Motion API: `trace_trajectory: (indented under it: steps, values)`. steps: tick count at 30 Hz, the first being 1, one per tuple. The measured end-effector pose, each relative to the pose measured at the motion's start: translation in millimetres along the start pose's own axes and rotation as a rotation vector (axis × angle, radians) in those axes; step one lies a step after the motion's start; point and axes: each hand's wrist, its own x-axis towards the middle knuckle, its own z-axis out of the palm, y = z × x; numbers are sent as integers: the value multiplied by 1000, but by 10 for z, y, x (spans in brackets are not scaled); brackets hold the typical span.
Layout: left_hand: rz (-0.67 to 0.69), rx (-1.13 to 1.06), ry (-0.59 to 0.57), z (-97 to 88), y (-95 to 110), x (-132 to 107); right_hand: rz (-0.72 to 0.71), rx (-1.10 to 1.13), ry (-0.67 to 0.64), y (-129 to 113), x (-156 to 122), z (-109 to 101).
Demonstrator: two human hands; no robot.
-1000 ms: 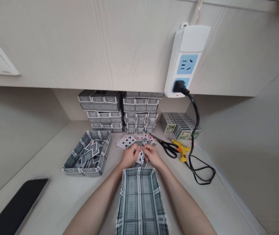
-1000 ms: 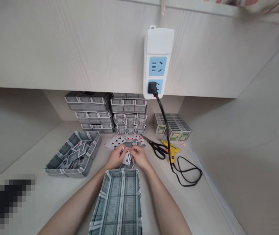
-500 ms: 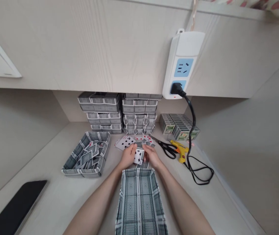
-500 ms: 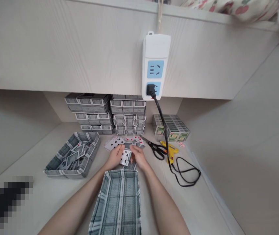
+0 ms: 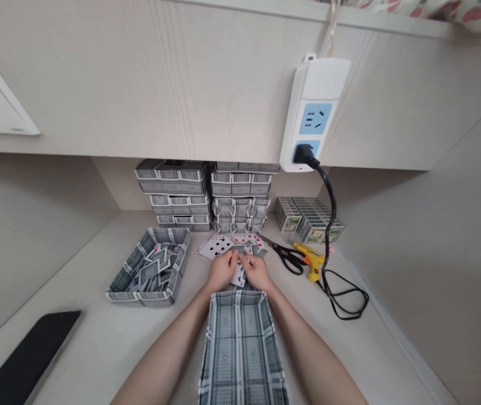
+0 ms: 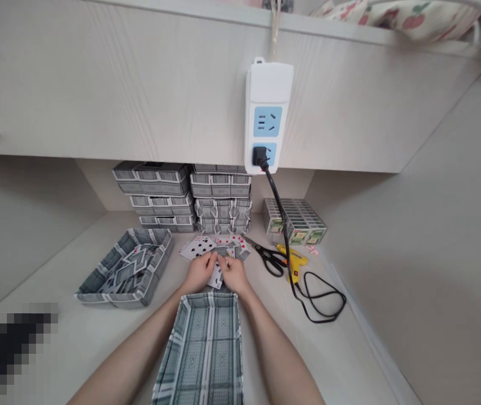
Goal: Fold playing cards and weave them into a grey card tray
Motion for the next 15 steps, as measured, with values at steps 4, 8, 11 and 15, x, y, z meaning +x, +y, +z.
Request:
trace_trajectory:
  steps: [4,8,11,15]
  values:
    - [-14,-87,7,-10,-1,10,9,48,-33,-26,-13,-12]
    - [-40,-350,-21,-49,7,28,93,170,-109,-72,-37,-35]
    - [-81,-492,-37,-60,16,28,133,222,-129,-82,-39,-39]
    - [-56,-452,-4,-37,16,19,96,219,-50,-63,-31,-24]
